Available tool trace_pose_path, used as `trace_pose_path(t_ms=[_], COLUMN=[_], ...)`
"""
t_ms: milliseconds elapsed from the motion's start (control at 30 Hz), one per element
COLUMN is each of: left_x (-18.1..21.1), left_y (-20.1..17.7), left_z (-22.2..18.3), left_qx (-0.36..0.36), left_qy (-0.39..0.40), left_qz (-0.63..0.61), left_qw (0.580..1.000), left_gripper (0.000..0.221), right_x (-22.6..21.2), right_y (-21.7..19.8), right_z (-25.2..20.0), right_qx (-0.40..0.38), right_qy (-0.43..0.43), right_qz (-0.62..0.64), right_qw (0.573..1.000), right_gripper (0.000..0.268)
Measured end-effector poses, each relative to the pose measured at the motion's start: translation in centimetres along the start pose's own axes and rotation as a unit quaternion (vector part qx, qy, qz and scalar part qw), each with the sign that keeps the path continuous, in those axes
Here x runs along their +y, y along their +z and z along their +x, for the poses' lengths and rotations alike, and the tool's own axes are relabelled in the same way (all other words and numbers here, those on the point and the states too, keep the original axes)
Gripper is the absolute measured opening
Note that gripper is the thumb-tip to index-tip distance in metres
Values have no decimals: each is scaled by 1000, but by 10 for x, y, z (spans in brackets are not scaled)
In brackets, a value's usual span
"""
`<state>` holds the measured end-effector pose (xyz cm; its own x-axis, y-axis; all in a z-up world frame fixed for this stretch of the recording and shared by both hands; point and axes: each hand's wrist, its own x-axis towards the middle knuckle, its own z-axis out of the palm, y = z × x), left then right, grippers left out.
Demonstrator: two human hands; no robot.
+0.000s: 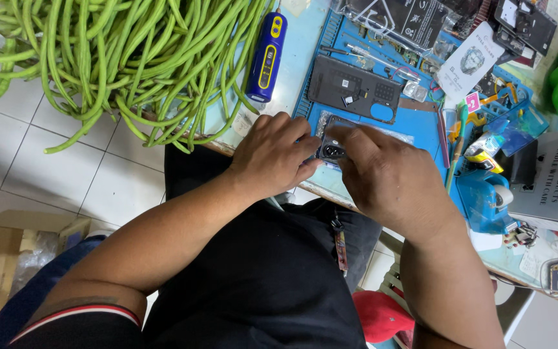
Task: The person disassembles and works on the internal components of a mobile phone. They use a screwdriver to remove and replace small screws on the device's body and camera module, and handle various internal parts including the battery and circuit boards.
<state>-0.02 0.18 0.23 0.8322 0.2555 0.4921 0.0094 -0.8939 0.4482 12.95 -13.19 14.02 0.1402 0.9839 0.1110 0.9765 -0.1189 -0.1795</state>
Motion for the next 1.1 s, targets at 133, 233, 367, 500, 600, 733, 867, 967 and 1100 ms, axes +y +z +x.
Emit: trace_pose_path(t_ms=[133,233,367,500,600,733,867,967,1100], left_x=[1,4,6,5,3,7,11,10,8], left_y=[-2,-6,-4,-2,-4,-5,-7,-7,-5], left_z=[-1,1,6,6,5,10,9,9,9], left_qx=[-11,-1,-12,-53,-54,-65,-32,-16,-24], left_qy=[-7,-10,-12,-21,-22,-22,-10,1,1], left_qz=[0,0,-11,9,7,1,10,11,20], left_qw=[1000,1000,1000,998,998,998,999,1000,1000], left_gripper=[31,32,49,54,58,56,42,42,42], right_x=[-13,-25,-30,-24,-17,3,50,102,144], right_y=[14,19,34,43,50,66,87,104,110], right_z=[-2,-14,-15,-19,-23,-35,-52,-39,-17], right_qx=[29,27,68,119,168,198,266,384,361], right_qy=[59,75,74,57,16,-27,21,88,184], right_qz=[-35,-6,37,58,84,150,214,502,566], right_qw=[997,997,994,990,982,968,940,770,718], right_gripper=[40,47,43,45,48,58,54,50,48])
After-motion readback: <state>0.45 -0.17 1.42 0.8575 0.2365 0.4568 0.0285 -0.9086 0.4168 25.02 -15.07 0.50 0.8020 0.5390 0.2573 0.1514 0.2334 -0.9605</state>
